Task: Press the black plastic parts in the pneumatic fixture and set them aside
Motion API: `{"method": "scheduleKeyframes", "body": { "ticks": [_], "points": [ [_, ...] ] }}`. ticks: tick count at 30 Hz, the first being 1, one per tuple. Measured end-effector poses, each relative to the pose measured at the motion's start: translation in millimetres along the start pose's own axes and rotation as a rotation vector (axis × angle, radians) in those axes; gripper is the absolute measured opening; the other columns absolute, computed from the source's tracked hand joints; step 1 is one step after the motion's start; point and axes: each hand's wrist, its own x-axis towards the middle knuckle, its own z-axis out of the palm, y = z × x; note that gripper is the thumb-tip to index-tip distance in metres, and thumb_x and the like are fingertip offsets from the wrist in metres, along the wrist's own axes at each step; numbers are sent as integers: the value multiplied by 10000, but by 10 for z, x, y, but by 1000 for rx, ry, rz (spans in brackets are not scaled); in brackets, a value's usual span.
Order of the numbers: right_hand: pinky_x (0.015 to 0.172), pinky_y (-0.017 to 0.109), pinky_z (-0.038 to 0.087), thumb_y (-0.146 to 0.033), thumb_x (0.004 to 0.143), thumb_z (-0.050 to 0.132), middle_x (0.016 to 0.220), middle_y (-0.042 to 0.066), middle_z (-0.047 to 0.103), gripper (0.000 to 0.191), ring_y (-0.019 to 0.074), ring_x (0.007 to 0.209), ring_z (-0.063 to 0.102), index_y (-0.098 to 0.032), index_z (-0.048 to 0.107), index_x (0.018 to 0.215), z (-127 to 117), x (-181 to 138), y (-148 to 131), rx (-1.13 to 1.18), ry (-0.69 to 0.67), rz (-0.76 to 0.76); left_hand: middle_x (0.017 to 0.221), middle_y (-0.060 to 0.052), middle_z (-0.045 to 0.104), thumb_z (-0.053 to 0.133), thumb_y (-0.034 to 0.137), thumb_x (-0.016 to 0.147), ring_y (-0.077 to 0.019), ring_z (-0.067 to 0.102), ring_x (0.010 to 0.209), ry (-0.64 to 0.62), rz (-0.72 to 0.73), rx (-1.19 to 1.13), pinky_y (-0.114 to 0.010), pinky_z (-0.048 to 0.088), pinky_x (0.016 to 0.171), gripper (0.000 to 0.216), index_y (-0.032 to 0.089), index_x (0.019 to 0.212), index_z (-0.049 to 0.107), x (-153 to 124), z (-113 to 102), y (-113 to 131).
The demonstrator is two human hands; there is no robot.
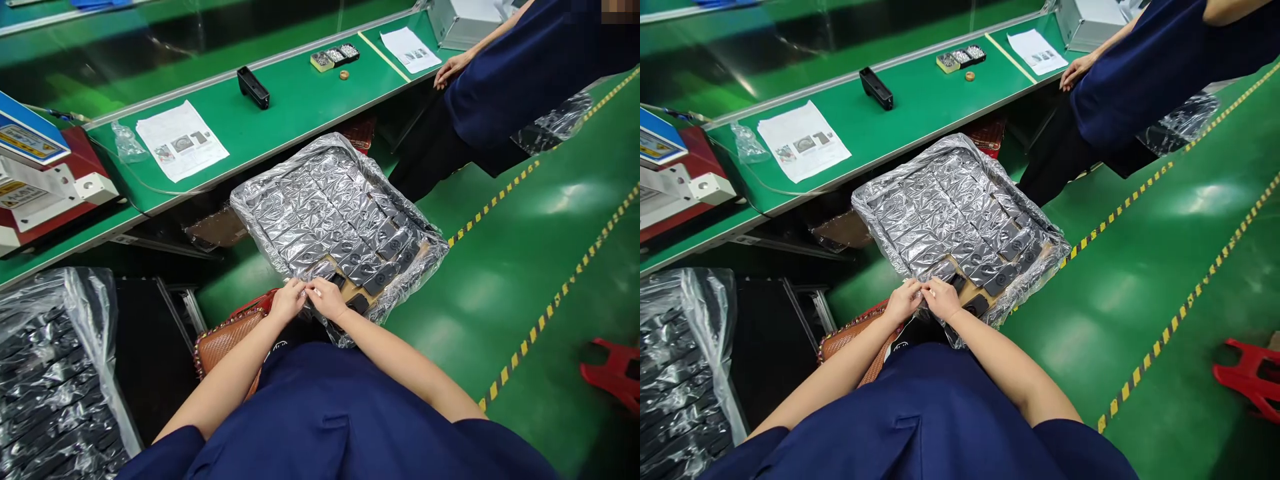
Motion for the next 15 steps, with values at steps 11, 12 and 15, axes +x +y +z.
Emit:
{"method": "scheduleKeyframes", "body": {
  "ticks": [11,12,15],
  "points": [
    [815,320,490,-317,896,558,1090,68,667,332,212,941,654,-254,582,1221,-169,655,34,-210,-137,100,733,-22,505,580,266,892,-122,499,653,445,41,-151,-240,438,615,271,187,659,466,-249,-234,302],
    [797,323,491,-318,871,594,1086,80,664,363,219,920,658,-248,572,1226,-127,707,-8,-237,-173,78,765,-28,521,602,232,876,-125,515,688,523,25,-172,-247,451,648,254,186,666,466,-295,-299,312],
    [768,320,485,-223,867,570,1077,100,653,330,214,880,660,-226,569,1197,29,805,-91,-290,-258,5,875,-54,580,592,150,865,-143,574,823,668,-73,-225,-279,476,758,248,182,658,459,-425,-477,247]
  ]
}}
